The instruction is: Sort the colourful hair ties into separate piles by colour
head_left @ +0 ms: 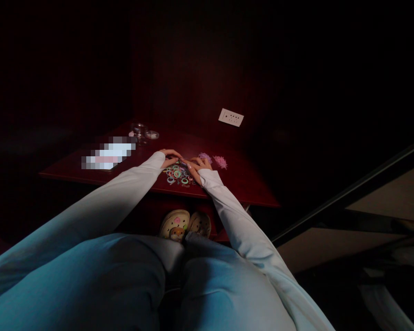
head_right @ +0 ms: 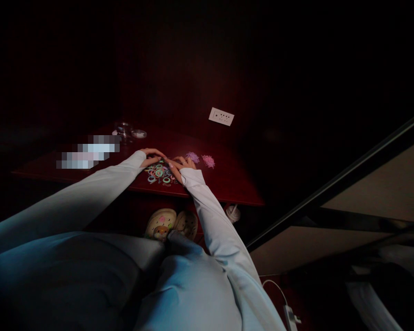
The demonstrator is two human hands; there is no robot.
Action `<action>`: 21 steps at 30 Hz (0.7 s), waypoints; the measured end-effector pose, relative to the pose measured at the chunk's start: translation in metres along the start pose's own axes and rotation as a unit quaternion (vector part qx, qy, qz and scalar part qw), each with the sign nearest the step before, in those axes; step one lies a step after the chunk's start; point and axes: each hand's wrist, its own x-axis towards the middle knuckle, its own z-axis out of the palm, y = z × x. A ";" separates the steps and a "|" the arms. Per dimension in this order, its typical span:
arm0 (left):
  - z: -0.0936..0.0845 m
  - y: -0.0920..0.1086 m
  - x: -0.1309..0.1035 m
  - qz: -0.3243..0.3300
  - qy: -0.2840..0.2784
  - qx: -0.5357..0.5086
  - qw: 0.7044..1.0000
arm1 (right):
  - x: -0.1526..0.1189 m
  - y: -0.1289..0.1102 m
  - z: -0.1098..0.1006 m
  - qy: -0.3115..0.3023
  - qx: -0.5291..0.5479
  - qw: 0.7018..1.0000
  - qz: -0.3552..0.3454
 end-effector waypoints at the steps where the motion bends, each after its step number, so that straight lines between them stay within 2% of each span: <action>1: 0.001 0.002 0.000 -0.023 0.002 -0.027 0.999 | 0.000 -0.001 -0.001 0.001 -0.001 1.000 -0.001; 5: 0.005 0.006 0.002 -0.051 0.020 -0.141 0.989 | -0.002 -0.004 -0.005 -0.004 -0.010 1.000 -0.012; 8: 0.004 0.004 0.002 -0.062 0.021 -0.188 0.980 | -0.001 -0.007 -0.006 -0.009 -0.018 0.999 -0.025; 16: 0.001 0.000 -0.003 -0.057 0.024 -0.226 0.972 | -0.005 -0.011 -0.015 0.002 -0.010 0.999 -0.043; 21: 0.002 0.003 -0.003 -0.057 0.040 -0.201 0.977 | -0.005 -0.010 -0.016 0.069 0.012 0.998 -0.004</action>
